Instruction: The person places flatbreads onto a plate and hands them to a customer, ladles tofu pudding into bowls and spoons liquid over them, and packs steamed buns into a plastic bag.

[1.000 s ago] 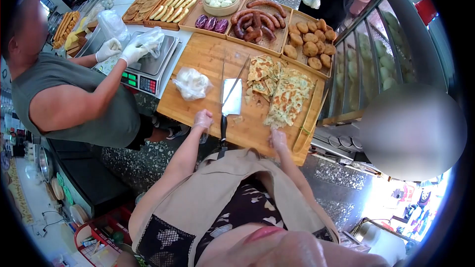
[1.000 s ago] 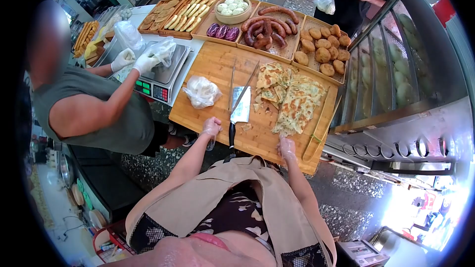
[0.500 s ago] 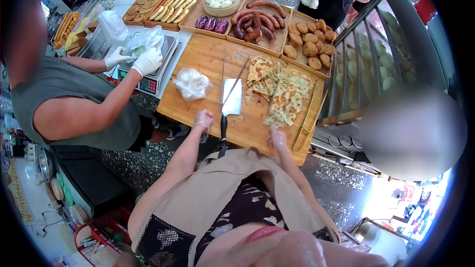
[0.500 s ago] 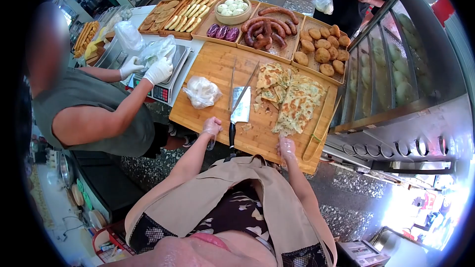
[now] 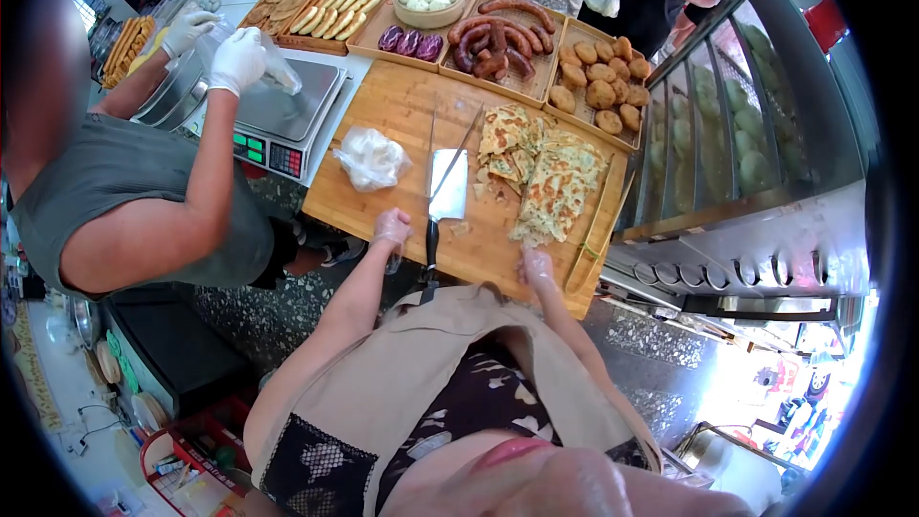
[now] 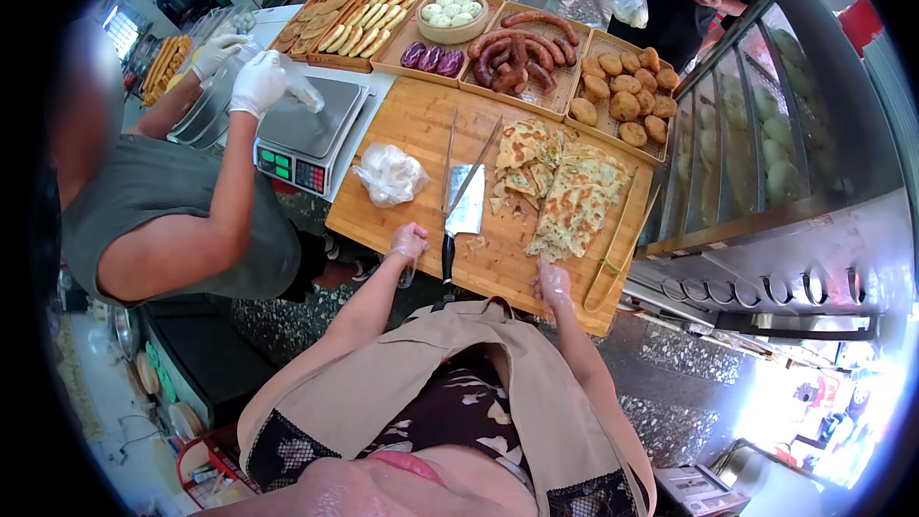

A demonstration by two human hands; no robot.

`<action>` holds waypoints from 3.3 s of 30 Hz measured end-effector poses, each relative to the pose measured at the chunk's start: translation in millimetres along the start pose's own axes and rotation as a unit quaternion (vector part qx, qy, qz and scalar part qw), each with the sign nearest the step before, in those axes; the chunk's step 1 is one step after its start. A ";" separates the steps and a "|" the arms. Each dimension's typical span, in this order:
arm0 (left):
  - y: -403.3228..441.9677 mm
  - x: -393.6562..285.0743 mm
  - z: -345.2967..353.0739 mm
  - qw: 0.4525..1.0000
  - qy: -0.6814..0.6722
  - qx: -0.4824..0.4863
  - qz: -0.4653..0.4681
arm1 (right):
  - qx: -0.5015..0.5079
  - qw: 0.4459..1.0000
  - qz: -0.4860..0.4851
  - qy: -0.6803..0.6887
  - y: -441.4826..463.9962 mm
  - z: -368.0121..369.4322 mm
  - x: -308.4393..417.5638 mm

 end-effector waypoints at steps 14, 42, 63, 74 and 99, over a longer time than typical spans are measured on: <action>-0.8 -0.3 -2.1 1.000 -0.001 -0.007 -0.003 | 0.018 1.000 -0.004 -0.007 3.7 -0.9 -4.9; 40.2 -87.6 -18.3 0.938 0.092 -0.130 0.307 | -0.130 0.683 -0.621 -0.363 85.1 134.0 397.8; 54.8 -67.7 -9.2 0.950 0.086 -0.086 0.287 | -0.196 0.697 -0.484 -0.492 320.7 248.5 564.1; 53.6 -90.3 -22.3 0.951 0.101 -0.077 0.281 | -0.198 0.689 -0.468 -0.517 322.4 250.5 561.8; 53.2 -101.0 -22.7 0.951 0.094 -0.050 0.290 | -0.192 0.681 -0.495 -0.505 350.7 257.4 577.9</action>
Point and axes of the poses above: each hand's wrist, its own y-axis towards the middle knuckle, its own z-axis out of the palm, x = y × z, the point moved 8 cm from there along y, towards the middle knuckle, and after that the axes turned 4 degrees about -y, right-handed, at the moved point
